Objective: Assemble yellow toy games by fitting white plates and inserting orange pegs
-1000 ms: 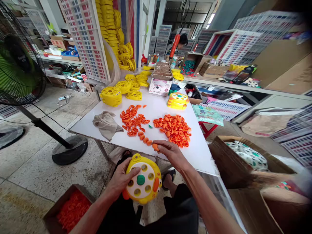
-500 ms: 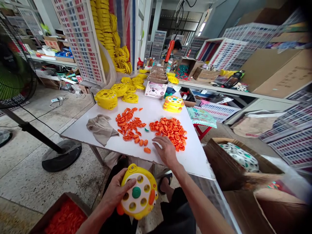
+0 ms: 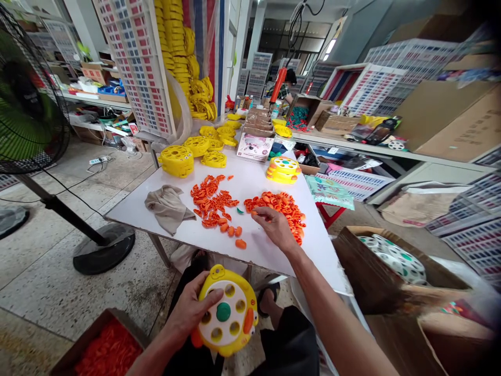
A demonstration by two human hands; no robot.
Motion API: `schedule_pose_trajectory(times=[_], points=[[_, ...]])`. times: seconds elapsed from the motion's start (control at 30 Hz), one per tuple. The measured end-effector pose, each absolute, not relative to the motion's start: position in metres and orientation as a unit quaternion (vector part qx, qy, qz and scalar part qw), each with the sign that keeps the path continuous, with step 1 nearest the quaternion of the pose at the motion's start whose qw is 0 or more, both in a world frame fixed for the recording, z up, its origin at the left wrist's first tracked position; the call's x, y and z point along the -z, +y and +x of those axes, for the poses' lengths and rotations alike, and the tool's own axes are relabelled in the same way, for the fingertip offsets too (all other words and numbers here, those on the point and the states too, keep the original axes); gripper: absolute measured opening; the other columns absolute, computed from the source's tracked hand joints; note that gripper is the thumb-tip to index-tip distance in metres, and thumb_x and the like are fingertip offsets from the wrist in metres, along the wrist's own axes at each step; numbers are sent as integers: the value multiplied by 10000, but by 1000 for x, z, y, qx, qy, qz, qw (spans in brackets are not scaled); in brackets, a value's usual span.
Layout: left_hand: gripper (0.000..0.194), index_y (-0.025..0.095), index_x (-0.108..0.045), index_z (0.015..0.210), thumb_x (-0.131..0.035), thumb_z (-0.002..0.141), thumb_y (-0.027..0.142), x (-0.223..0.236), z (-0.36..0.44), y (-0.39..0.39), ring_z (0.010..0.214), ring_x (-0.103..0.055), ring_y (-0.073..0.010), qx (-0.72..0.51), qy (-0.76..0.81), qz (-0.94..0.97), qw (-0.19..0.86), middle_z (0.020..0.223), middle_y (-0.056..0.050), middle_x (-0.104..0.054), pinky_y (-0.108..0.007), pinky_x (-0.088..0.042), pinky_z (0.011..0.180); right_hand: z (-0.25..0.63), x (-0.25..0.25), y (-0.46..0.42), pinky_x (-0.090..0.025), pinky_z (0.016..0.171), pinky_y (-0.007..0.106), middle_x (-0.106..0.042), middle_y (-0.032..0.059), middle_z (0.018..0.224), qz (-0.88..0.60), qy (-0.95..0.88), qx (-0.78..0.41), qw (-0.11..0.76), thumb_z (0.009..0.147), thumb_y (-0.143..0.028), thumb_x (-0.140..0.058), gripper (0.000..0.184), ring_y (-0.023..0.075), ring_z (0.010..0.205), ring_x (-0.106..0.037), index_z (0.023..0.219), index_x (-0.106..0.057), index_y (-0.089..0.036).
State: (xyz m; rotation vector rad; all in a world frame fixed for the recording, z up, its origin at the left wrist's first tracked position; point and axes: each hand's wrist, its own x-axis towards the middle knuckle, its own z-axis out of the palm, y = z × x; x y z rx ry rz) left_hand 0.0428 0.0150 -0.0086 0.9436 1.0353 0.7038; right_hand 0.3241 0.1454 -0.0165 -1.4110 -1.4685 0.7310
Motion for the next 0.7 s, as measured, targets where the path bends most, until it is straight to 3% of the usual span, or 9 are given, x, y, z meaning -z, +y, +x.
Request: schedule_pose_trajectory(times=[0.17, 0.3, 0.43, 0.57, 0.7], points=[[438, 188, -628, 968, -818, 752, 518, 4, 45, 12, 783, -673, -179, -313, 466, 430, 707, 882, -14, -706, -249, -523, 666, 315, 16, 119, -547, 793, 368, -765, 57, 1067, -512, -481, -428, 569, 833, -504, -733, 400, 225, 931, -686, 1156, -728, -268], [490, 189, -633, 1074, -823, 748, 502, -1, 49, 11, 793, -686, -189, -313, 468, 419, 712, 951, -37, -733, -265, -544, 680, 305, 14, 98, -554, 782, 337, -769, 33, 1016, -469, -400, -504, 605, 767, -524, -809, 363, 193, 885, -689, 1047, -769, -296], [495, 182, -648, 1080, -827, 739, 492, -8, 54, 12, 808, -693, -201, -312, 472, 429, 704, 977, -53, -746, -268, -551, 686, 294, 9, 72, -549, 730, 292, -761, 20, 972, -439, -352, -560, 608, 729, -502, -860, 334, 155, 798, -666, 969, -783, -283], [457, 185, -658, 1056, -816, 752, 487, -10, 57, 13, 774, -670, -178, -303, 468, 451, 697, 926, -25, -729, -244, -531, 654, 284, 6, 50, -538, 741, 258, -764, 16, 980, -406, -314, -607, 607, 734, -416, -882, 349, 144, 814, -655, 1036, -782, -272], [451, 194, -664, 1053, -806, 755, 501, -11, 58, 13, 746, -655, -172, -294, 465, 462, 695, 892, -7, -713, -242, -514, 630, 278, 7, 36, -535, 769, 295, -774, 40, 1004, -418, -336, -607, 586, 778, -414, -847, 322, 173, 832, -652, 1048, -780, -252]])
